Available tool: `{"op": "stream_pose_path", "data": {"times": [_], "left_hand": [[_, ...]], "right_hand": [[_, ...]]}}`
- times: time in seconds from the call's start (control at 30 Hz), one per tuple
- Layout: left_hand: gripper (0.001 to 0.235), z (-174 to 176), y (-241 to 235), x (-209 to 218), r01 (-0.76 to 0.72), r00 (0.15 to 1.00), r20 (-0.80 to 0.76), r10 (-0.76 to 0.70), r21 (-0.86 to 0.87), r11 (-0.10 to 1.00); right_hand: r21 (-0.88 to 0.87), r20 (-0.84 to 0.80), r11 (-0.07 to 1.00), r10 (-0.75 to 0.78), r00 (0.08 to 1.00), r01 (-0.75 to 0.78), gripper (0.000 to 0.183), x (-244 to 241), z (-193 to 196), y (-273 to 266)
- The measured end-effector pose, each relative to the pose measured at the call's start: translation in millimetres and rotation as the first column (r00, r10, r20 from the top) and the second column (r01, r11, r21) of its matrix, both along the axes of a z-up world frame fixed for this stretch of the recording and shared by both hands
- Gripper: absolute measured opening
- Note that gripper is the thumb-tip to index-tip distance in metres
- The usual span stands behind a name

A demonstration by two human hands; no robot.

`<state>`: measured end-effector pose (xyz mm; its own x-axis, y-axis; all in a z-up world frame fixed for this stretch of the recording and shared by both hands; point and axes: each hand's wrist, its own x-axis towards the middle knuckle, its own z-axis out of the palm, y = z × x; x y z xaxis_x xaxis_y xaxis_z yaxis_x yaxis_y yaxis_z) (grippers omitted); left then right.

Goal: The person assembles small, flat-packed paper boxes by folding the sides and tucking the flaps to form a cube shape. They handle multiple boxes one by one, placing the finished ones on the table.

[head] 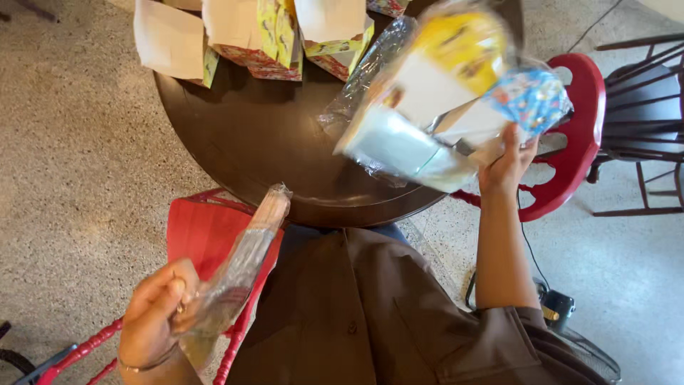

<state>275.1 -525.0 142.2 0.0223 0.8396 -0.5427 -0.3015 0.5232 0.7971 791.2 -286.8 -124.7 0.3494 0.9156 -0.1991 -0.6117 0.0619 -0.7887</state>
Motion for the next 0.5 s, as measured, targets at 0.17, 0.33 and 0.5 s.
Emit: {"op": "stream_pose_path", "data": {"times": [0.17,0.33,0.5], "left_hand": [[0.027,-24.7,78.8,44.5,-0.181,0.970,0.176,0.165,0.079,0.980],[0.021,-73.2,135.9,114.3,-0.260,0.936,0.266,0.229,0.085,0.962],[0.027,-108.2,162.8,153.5,-0.264,0.939,0.270,0.211,0.175,0.949]], "right_hand": [[-0.205,-0.387,0.967,-0.222,0.895,0.152,0.064,43.2,-153.2,-5.8],[-0.390,-0.453,0.921,-0.190,0.871,-0.002,0.066,35.7,-207.7,18.2],[-0.377,0.487,0.830,-0.200,0.850,0.411,0.052,-7.2,-112.5,-25.0]]}}
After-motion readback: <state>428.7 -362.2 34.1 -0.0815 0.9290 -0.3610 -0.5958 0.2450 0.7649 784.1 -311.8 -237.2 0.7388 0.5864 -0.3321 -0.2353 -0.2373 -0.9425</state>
